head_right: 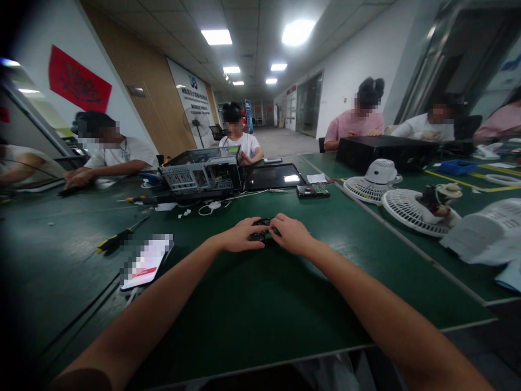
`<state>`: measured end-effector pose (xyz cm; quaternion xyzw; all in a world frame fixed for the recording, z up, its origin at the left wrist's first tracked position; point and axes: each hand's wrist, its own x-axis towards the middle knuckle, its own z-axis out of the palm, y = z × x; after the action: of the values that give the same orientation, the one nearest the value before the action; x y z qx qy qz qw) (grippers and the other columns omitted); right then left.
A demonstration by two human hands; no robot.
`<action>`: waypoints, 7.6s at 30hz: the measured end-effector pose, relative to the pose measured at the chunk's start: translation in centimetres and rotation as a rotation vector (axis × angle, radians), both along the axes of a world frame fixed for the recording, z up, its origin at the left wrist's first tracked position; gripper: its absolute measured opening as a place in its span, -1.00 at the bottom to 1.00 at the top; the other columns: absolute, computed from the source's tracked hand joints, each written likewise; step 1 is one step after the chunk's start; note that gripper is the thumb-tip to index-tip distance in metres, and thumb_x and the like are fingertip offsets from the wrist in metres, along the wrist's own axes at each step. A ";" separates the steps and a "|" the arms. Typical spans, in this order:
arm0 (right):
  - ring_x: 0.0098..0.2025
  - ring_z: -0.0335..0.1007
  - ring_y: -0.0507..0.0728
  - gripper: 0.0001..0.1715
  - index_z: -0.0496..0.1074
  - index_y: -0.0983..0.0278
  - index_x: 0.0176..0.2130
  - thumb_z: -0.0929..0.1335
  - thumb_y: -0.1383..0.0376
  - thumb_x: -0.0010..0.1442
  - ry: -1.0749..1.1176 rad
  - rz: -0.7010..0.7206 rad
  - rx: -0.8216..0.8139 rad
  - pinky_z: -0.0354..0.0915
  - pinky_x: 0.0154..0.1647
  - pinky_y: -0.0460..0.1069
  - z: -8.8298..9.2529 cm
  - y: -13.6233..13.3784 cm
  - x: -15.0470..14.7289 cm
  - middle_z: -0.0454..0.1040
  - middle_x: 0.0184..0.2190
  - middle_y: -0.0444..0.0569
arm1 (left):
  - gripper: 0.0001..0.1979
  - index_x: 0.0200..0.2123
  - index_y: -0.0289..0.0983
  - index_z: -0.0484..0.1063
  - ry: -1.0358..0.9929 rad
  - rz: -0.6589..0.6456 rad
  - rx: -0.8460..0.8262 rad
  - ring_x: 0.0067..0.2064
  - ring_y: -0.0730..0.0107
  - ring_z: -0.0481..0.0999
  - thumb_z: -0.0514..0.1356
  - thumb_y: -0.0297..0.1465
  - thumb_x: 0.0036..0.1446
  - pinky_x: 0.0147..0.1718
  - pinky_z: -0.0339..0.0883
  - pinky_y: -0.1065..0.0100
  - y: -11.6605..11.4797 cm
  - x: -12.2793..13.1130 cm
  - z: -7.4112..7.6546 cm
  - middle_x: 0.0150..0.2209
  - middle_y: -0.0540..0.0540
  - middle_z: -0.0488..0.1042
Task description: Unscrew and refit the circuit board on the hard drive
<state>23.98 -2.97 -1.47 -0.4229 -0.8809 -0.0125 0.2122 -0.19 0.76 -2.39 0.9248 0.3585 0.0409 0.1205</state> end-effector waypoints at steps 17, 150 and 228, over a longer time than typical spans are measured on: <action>-0.17 0.42 0.12 -0.81 0.52 0.27 -0.14 0.33 0.24 0.36 -0.019 0.006 -0.062 0.29 -0.13 -0.03 0.2 0.7 0.7 0.45 -0.12 0.06 | -0.28 0.38 0.09 0.21 0.027 0.053 0.018 0.34 -0.20 0.16 0.21 0.09 0.20 0.26 0.09 -0.09 -0.4 0.3 0.5 0.39 -0.21 0.10; -0.41 0.37 0.09 -0.62 0.41 0.20 -0.13 0.34 -0.04 0.33 0.693 -0.044 -0.138 0.27 -0.37 -0.01 1.2 0.8 1.6 0.48 -0.37 -0.06 | -0.32 0.15 -0.22 0.46 -0.099 0.368 -0.074 -0.15 0.05 0.60 0.01 0.16 0.27 -0.28 0.32 0.24 -0.1 1.9 -1.4 -0.10 -0.20 0.62; -0.10 0.54 0.21 -0.76 0.45 0.23 -0.21 0.40 0.11 0.26 1.142 0.318 -0.891 0.41 -0.37 0.00 3.2 0.2 2.3 0.59 -0.13 0.09 | -0.57 -0.05 -0.26 0.57 -0.431 0.234 -0.198 -0.38 0.34 0.47 0.14 -0.07 0.27 -0.42 0.23 0.37 -0.3 0.2 -2.9 -0.39 -0.03 0.55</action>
<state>26.24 -2.75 1.76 -0.2770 -0.6057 0.5987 0.4449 0.00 0.47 -5.33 0.8307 0.4313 0.2154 0.2785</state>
